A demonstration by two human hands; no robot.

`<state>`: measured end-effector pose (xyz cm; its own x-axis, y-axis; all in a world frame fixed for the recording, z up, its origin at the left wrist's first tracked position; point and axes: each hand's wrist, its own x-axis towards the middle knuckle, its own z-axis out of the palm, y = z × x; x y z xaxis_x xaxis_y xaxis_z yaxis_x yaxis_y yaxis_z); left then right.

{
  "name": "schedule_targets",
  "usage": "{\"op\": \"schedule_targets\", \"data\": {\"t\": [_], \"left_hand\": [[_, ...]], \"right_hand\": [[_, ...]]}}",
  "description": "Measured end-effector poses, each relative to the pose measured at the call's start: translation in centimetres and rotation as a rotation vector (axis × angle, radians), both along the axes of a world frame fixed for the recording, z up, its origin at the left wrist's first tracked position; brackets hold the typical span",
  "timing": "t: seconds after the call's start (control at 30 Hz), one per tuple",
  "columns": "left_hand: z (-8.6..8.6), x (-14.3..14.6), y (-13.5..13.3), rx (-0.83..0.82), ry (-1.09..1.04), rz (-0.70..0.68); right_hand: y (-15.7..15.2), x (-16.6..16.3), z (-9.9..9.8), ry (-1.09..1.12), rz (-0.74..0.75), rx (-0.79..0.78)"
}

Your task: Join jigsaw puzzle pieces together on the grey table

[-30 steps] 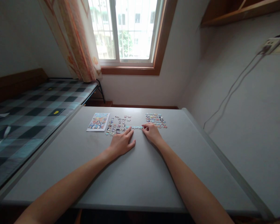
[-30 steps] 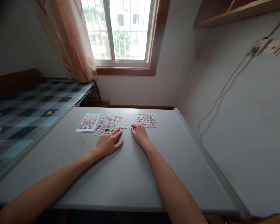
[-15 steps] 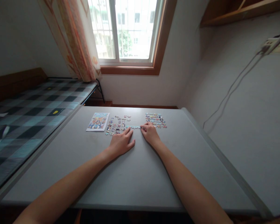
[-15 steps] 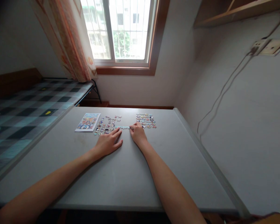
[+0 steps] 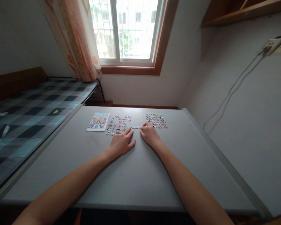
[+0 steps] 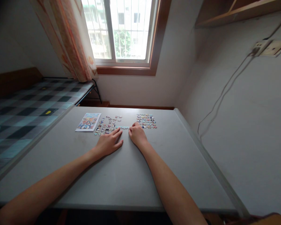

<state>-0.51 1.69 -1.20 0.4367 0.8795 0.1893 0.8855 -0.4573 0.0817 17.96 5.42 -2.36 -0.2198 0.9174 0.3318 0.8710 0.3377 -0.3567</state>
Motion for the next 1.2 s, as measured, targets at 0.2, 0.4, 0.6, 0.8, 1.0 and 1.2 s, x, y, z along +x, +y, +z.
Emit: {"op": "schedule_targets", "data": {"t": [0.2,0.4,0.6,0.8,1.0,1.2], "left_hand": [[0.4,0.2,-0.2,-0.027,0.026,0.006],[0.6,0.3,-0.3,-0.033,0.064,0.030],[0.4,0.0,-0.2,-0.018,0.048,0.008],[0.2,-0.1,-0.1,-0.005,0.049,0.000],[0.1,0.0,-0.1,0.009,0.052,-0.011],[0.3,0.0,-0.2,0.006,0.051,-0.015]], "right_hand": [[-0.1,0.0,-0.1,-0.016,0.001,0.006],[0.2,0.3,-0.9,0.159,-0.088,0.036],[0.4,0.4,-1.0,0.195,-0.067,0.051],[0.1,0.1,-0.9,0.143,-0.039,0.029],[-0.1,-0.2,-0.9,0.112,-0.065,0.025],[-0.5,-0.4,-0.6,0.124,-0.028,0.040]]}}
